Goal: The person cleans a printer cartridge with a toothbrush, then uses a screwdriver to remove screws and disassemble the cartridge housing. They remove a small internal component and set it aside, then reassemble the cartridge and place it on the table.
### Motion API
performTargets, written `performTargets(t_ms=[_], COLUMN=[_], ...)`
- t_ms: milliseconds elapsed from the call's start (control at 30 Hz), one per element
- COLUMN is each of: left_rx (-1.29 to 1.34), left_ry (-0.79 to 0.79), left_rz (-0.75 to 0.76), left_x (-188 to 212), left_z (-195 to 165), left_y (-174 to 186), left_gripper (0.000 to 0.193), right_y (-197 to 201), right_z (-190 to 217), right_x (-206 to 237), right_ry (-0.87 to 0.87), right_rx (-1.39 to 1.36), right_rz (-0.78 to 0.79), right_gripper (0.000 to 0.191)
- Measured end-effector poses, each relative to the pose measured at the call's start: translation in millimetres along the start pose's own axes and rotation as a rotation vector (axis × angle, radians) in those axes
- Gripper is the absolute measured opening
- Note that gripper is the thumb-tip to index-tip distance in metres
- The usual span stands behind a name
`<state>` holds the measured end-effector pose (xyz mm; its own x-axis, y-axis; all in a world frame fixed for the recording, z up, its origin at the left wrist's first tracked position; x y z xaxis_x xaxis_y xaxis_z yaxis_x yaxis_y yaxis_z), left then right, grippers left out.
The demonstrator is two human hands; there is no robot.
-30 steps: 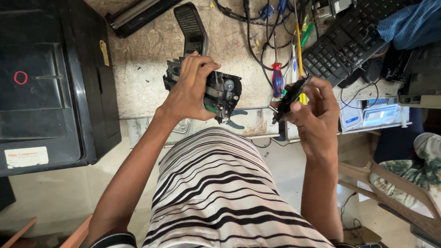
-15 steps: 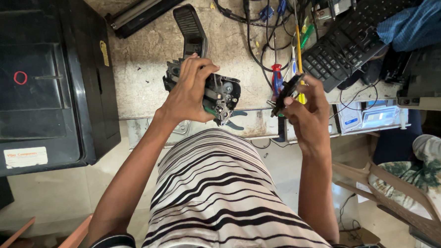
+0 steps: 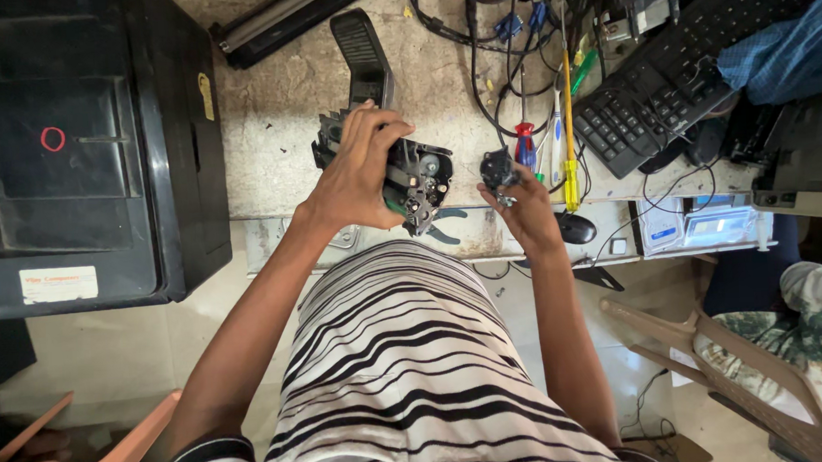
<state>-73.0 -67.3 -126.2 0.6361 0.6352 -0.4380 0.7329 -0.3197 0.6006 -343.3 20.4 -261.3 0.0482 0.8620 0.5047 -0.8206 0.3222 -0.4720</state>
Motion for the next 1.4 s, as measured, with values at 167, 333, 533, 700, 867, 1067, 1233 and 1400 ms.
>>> performTargets(t_ms=[167, 333, 533, 700, 867, 1067, 1233, 1400], left_rx=[-0.003, 0.002, -0.006, 0.004, 0.004, 0.0, 0.006, 0.011], left_ry=[0.0, -0.013, -0.005, 0.006, 0.007, 0.006, 0.009, 0.011], left_rz=[-0.023, -0.04, -0.041, -0.03, -0.035, -0.037, -0.035, -0.035], left_x=[1.9, 2.0, 1.7, 2.5, 1.2, 1.8, 2.1, 2.4], left_z=[0.2, -0.1, -1.3, 0.7, 2.4, 2.6, 3.0, 3.4], left_y=[4.3, 7.5, 8.1, 7.6, 5.7, 6.6, 6.9, 6.5], left_gripper=[0.101, 0.101, 0.103, 0.103, 0.104, 0.103, 0.103, 0.104], right_y=[-6.0, -16.7, -39.5, -47.2, -46.9, -48.9, -49.3, -46.8], right_z=[-6.1, -3.3, 0.1, 7.3, 9.0, 4.4, 2.3, 0.0], right_x=[-24.5, -45.9, -61.7, -59.8, -63.5, -73.7, -76.3, -76.2], right_ry=[0.09, 0.101, 0.137, 0.235, 0.276, 0.271, 0.246, 0.235], right_rx=[-0.008, 0.058, 0.008, 0.064, 0.115, 0.125, 0.111, 0.103], right_rz=[-0.021, -0.156, -0.067, -0.006, -0.047, -0.115, -0.14, -0.133], right_gripper=[0.038, 0.04, 0.05, 0.057, 0.053, 0.048, 0.049, 0.05])
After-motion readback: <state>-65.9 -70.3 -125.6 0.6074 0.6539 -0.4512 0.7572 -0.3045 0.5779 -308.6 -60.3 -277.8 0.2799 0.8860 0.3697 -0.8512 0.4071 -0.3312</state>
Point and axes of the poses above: each hand's wrist, its own x-axis away from the middle knuckle, its own y-axis out of the back of the hand, z = x × y, the point moved 7 cm from there along -x, towards the middle knuckle, and after that the axes turned 5 degrees about z, right-handed, at the moved point
